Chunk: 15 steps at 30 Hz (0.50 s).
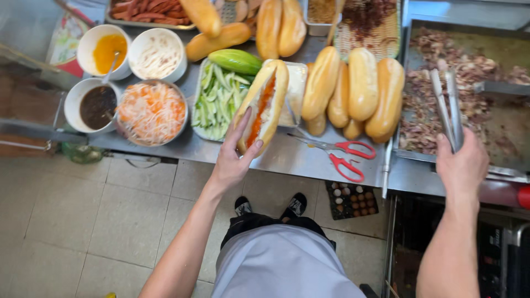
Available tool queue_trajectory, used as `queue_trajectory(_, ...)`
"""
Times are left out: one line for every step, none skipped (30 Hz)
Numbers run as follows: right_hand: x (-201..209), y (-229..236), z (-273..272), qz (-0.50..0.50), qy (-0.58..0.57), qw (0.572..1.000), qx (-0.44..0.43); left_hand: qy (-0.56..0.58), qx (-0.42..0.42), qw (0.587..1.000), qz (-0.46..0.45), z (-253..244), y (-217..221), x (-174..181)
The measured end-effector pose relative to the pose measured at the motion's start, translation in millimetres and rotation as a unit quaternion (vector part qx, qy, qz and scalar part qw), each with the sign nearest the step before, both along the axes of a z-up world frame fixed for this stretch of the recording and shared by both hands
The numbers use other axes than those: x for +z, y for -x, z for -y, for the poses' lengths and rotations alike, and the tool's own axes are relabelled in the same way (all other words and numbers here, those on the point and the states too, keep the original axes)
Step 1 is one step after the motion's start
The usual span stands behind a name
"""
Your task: The person assembles several baguette sandwiches by slicing the bread, spreading condiments, and adding sliced meats, pickled vegetables, and cucumber. The person uses tongs to place ingredients and scissors to cut the bread, then places the finished sandwiches on a tray.
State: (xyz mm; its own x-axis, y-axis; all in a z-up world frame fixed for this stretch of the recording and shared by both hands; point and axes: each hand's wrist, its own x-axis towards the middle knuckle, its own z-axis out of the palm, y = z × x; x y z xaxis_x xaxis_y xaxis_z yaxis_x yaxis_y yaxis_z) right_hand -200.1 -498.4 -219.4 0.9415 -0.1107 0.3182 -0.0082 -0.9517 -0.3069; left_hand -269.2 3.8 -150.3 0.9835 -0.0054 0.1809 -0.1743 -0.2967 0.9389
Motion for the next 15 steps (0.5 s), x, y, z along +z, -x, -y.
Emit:
queue_trajectory(19.8,1.0,-19.7,-0.010,-0.048,0.999,0.016,-0.013,0.039,0.999,-0.001,-17.1,5.8,-2.2)
queue_trajectory(38.5,7.1,-44.5,-0.020,-0.093,0.995,0.026,-0.024,0.073,0.997,-0.001,-33.8,10.7,-4.6)
queue_trajectory(54.8,13.1,-74.3,-0.031,-0.137,0.989,0.036,-0.035,0.107,0.994,-0.002,-50.1,17.3,-7.1)
queue_trajectory(69.4,18.4,-105.8,-0.068,-0.169,0.983,0.029,-0.045,0.132,0.990,0.005,-64.4,23.5,-10.6)
queue_trajectory(80.0,21.9,-140.7,-0.106,-0.201,0.974,0.022,-0.055,0.156,0.986,0.011,-78.3,29.5,-14.0)
queue_trajectory(88.2,25.9,-176.2,-0.099,-0.201,0.972,0.070,-0.064,0.180,0.981,0.020,-90.6,33.3,-17.2)
queue_trajectory(94.9,29.7,-209.7,-0.092,-0.201,0.968,0.119,-0.047,0.186,0.981,0.019,-101.3,37.1,-20.4)
queue_trajectory(96.9,32.5,-246.0,-0.126,-0.198,0.963,0.131,-0.031,0.192,0.981,0.017,-111.8,40.9,-23.1)
queue_trajectory(96.9,34.6,-280.0,-0.159,-0.194,0.957,0.143,-0.015,0.197,0.980,0.015,-121.6,44.0,-25.7)
queue_trajectory(94.6,37.3,-311.6,-0.144,-0.161,0.960,0.177,-0.016,0.196,0.980,0.026,-129.2,46.4,-29.0)
queue_trajectory(91.1,39.3,-339.6,-0.128,-0.127,0.961,0.211,-0.018,0.196,0.980,0.038,-135.4,47.8,-32.2)
queue_trajectory(86.8,42.3,-363.4,-0.132,-0.106,0.963,0.208,-0.020,0.195,0.979,0.048,-141.4,49.5,-34.6)
queue_trajectory(81.6,43.7,-384.2,-0.136,-0.085,0.965,0.206,-0.019,0.191,0.981,0.043,-146.6,50.9,-36.3)
queue_trajectory(77.0,44.1,-399.6,-0.138,-0.068,0.968,0.200,-0.018,0.185,0.982,0.039,-151.0,51.5,-37.4)
queue_trajectory(72.6,44.7,-412.8,-0.140,-0.050,0.969,0.195,-0.017,0.179,0.983,0.034,-154.6,51.8,-38.0)
